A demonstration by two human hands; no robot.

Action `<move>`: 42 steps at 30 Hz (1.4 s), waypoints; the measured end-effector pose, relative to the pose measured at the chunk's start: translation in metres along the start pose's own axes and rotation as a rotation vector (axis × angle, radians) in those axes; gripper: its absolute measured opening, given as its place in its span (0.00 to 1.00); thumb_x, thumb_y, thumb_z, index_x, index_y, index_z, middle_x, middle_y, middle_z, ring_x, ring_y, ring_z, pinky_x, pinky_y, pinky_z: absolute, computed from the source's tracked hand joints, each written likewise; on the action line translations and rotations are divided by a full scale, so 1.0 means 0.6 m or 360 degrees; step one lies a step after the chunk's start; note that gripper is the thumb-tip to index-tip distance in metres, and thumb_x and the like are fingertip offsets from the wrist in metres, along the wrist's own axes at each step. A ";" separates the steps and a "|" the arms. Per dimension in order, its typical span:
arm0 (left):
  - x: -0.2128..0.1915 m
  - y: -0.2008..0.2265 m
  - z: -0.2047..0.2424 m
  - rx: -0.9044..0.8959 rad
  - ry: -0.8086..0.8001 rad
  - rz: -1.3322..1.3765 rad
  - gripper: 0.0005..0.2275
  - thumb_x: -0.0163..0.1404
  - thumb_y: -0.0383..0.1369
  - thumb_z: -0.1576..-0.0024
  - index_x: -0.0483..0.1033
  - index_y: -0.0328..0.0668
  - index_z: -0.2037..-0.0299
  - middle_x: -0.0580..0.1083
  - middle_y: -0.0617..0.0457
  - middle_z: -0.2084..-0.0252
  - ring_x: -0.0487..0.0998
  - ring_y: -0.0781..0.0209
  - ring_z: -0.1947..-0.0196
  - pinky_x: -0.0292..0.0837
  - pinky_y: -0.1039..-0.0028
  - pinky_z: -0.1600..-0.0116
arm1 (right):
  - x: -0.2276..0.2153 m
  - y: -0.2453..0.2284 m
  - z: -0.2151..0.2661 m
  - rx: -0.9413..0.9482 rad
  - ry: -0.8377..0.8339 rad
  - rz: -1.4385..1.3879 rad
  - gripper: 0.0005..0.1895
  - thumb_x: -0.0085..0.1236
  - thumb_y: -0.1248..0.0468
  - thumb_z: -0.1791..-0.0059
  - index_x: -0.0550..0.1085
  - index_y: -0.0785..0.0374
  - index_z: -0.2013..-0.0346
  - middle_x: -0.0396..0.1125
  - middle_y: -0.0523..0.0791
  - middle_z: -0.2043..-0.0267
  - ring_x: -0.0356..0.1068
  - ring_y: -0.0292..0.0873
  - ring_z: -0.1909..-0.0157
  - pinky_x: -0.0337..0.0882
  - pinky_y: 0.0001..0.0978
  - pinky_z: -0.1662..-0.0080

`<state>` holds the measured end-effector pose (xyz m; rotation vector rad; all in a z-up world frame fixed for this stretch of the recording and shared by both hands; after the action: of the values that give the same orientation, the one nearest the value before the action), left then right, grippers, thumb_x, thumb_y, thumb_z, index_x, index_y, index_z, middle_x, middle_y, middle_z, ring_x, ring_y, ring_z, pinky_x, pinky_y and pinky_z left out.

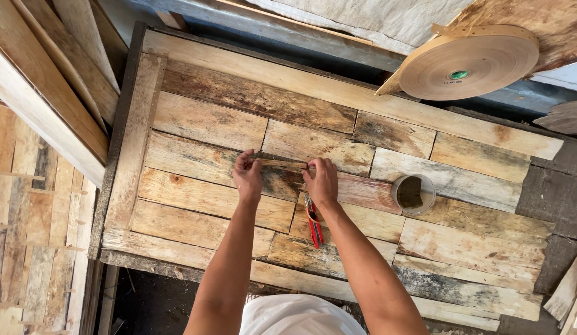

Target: Assembling small wooden slats into a larger panel using glue and tape.

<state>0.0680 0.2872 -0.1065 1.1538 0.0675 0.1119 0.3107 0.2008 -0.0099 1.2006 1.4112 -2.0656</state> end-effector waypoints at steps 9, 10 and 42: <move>0.053 -0.023 0.058 -0.0455 -0.0312 0.0908 0.11 0.53 0.20 0.43 0.76 0.39 0.51 0.76 0.53 0.64 0.75 0.67 0.69 0.72 0.79 0.63 | 0.068 0.000 0.025 0.0220 -0.0240 -0.1205 0.07 0.60 0.69 0.48 0.73 0.61 0.56 0.73 0.43 0.61 0.72 0.36 0.61 0.77 0.27 0.58; 0.062 -0.019 0.069 -0.0453 -0.0313 0.0907 0.11 0.53 0.20 0.43 0.76 0.39 0.51 0.76 0.53 0.64 0.75 0.67 0.69 0.72 0.79 0.63 | 0.071 -0.005 0.024 0.0219 -0.0238 -0.1207 0.07 0.60 0.69 0.48 0.73 0.61 0.56 0.73 0.43 0.61 0.72 0.36 0.61 0.77 0.27 0.58; 0.065 0.094 0.128 0.0901 -0.0198 -0.1715 0.23 0.45 0.35 0.37 0.64 0.52 0.29 0.59 0.39 0.29 0.58 0.38 0.30 0.50 0.47 0.31 | 0.037 -0.042 -0.034 -0.0223 -0.0256 -0.0132 0.07 0.55 0.71 0.48 0.79 0.62 0.59 0.72 0.47 0.57 0.69 0.48 0.50 0.71 0.42 0.46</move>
<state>0.1125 0.2451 -0.0235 1.5390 0.6270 -0.9863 0.2892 0.2336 -0.0160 0.9135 1.5231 -2.0290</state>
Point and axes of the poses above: each hand's wrist, its own z-axis away from the middle knuckle, its own x-axis out of the palm, y = z × x, the point moved 10 cm from there along -z, towards the middle knuckle
